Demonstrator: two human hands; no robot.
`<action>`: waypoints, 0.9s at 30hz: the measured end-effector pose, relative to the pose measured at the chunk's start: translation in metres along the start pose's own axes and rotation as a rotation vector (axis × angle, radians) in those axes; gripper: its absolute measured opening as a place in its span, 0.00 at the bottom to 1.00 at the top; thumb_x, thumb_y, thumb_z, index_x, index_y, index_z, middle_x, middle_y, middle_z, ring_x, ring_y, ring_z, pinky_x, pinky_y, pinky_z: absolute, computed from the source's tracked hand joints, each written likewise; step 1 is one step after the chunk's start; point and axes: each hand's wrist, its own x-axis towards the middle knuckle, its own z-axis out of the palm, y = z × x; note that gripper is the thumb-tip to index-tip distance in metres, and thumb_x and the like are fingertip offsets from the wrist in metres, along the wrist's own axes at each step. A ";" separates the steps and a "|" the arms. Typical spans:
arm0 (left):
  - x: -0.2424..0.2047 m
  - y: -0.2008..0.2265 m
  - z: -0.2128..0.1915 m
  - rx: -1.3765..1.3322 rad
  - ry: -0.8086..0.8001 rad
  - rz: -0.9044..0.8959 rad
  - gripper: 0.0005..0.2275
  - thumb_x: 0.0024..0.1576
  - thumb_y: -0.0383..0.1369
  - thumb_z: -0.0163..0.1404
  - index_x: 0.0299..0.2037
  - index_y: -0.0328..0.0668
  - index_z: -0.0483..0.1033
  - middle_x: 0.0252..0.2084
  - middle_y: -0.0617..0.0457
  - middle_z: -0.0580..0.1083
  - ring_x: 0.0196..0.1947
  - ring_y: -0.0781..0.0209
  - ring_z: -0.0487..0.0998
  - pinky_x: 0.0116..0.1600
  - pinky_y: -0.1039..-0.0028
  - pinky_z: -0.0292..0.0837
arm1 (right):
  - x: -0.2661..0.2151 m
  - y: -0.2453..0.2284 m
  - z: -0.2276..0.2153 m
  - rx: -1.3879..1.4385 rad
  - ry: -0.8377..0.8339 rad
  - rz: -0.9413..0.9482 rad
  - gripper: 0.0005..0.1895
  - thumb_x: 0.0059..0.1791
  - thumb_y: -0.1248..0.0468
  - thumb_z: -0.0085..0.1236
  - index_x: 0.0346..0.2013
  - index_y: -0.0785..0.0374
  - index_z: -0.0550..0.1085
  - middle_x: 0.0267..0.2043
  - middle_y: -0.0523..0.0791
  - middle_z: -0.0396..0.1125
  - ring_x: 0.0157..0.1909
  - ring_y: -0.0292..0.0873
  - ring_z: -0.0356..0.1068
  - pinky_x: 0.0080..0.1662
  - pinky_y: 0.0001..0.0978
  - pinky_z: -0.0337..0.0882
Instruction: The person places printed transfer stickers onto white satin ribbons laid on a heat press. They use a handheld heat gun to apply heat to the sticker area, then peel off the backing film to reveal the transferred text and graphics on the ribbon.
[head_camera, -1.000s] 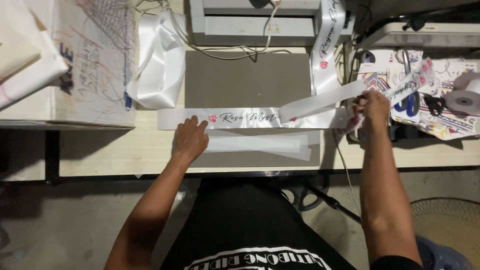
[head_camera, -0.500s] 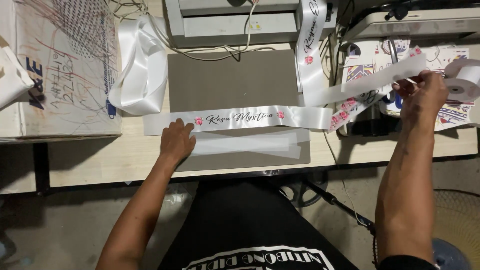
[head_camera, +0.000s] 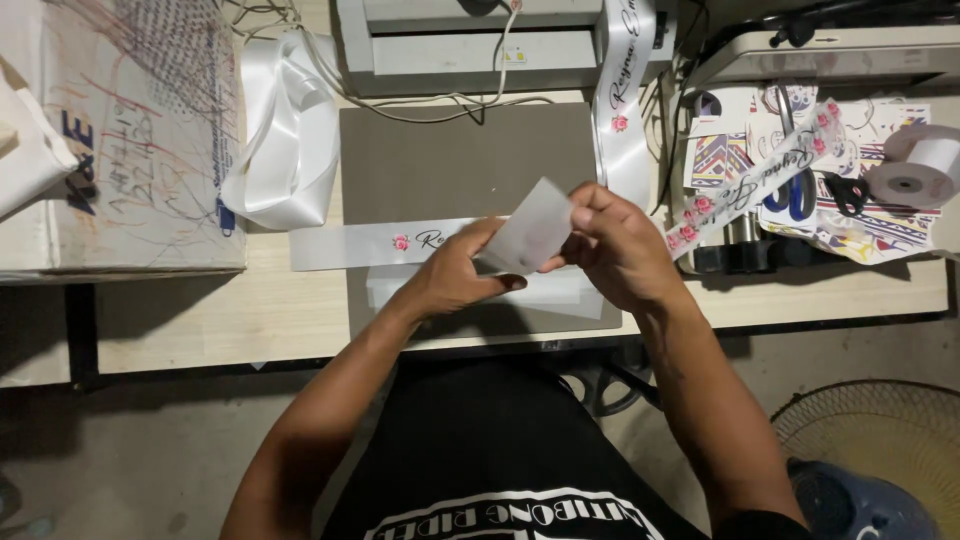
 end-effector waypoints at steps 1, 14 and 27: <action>-0.006 -0.002 -0.002 0.001 0.003 0.000 0.34 0.51 0.37 0.66 0.66 0.31 0.66 0.69 0.35 0.64 0.71 0.43 0.61 0.71 0.56 0.56 | -0.001 0.001 -0.006 -0.001 -0.002 0.001 0.08 0.55 0.60 0.52 0.40 0.63 0.71 0.38 0.46 0.69 0.39 0.41 0.71 0.46 0.44 0.81; -0.118 -0.105 -0.067 -0.171 0.085 -0.833 0.14 0.55 0.38 0.60 0.43 0.35 0.81 0.33 0.53 0.78 0.31 0.66 0.76 0.38 0.71 0.71 | -0.027 0.143 -0.161 -0.117 0.616 -0.099 0.09 0.55 0.66 0.51 0.31 0.65 0.68 0.30 0.50 0.71 0.34 0.48 0.76 0.43 0.42 0.80; -0.148 -0.112 -0.066 0.323 0.140 -0.823 0.12 0.57 0.38 0.58 0.44 0.39 0.77 0.30 0.47 0.77 0.30 0.54 0.78 0.40 0.65 0.74 | -0.053 0.203 -0.141 -0.909 0.746 0.178 0.12 0.50 0.60 0.61 0.39 0.68 0.77 0.32 0.47 0.74 0.34 0.42 0.74 0.39 0.32 0.72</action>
